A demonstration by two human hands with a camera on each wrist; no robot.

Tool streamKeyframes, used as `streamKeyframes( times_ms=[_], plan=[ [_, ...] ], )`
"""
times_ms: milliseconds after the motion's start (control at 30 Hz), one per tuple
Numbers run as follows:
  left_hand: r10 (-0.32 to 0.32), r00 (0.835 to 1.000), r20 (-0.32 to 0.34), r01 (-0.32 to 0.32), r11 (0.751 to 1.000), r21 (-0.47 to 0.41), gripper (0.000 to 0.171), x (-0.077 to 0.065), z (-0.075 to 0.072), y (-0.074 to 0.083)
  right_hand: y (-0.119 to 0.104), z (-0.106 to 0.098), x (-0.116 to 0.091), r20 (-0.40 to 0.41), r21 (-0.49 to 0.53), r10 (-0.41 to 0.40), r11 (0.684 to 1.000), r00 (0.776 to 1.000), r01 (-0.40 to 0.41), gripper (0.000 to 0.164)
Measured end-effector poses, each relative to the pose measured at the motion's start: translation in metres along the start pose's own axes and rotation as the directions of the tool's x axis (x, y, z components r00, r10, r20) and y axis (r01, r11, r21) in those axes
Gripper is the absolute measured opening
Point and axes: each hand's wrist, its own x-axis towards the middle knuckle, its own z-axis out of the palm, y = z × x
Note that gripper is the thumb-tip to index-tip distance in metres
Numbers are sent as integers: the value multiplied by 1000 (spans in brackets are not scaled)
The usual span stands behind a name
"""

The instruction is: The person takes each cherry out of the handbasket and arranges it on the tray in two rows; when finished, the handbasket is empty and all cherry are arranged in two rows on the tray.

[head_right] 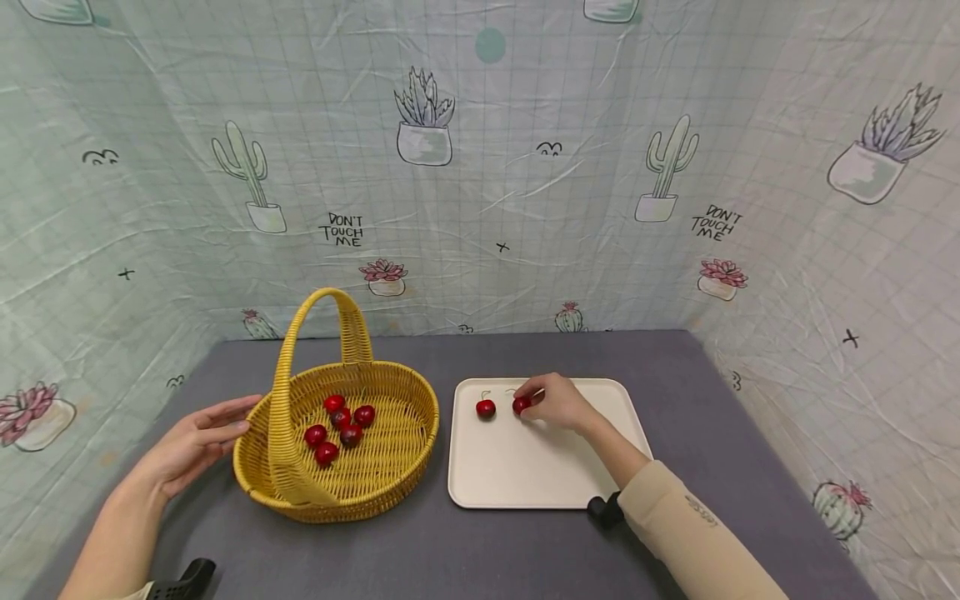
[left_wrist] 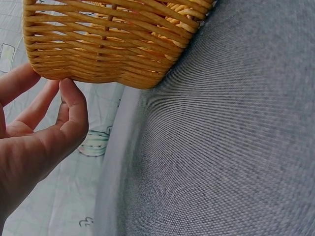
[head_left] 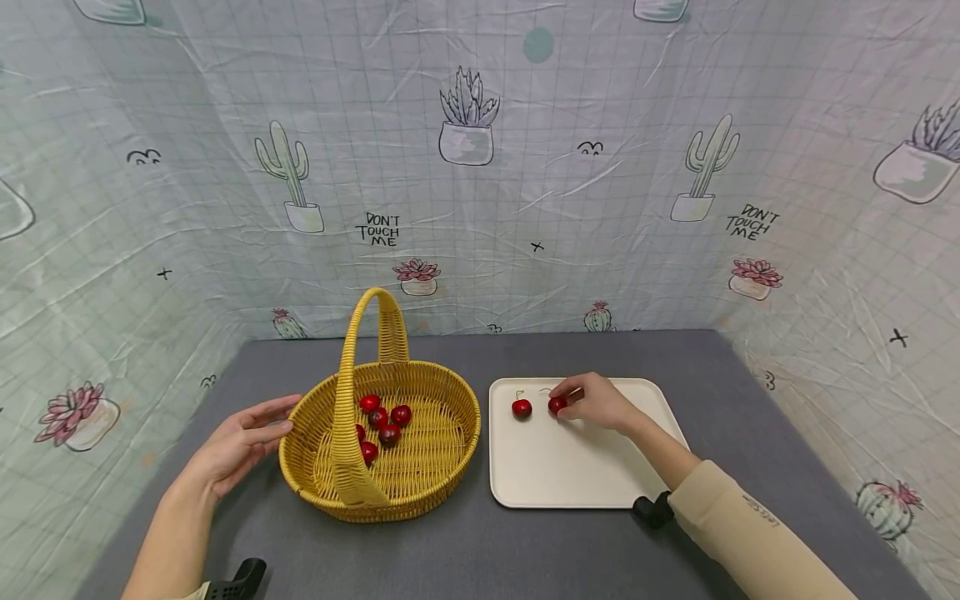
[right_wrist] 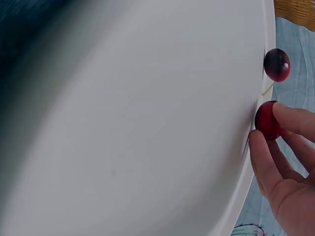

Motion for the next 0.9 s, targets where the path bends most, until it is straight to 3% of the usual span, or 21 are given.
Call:
streamKeyframes(
  times_ms=[367,900],
  plan=[
    [-20,1000,-21,21,999,26,70,1,1,3,-2,-1,1,15,-22,3,1000,1000,-2,29],
    [-10,1000,-3,10,999,43,69,1,0,2,-4,-3,3,20,-48,9,999,1000,-8,24]
  ],
)
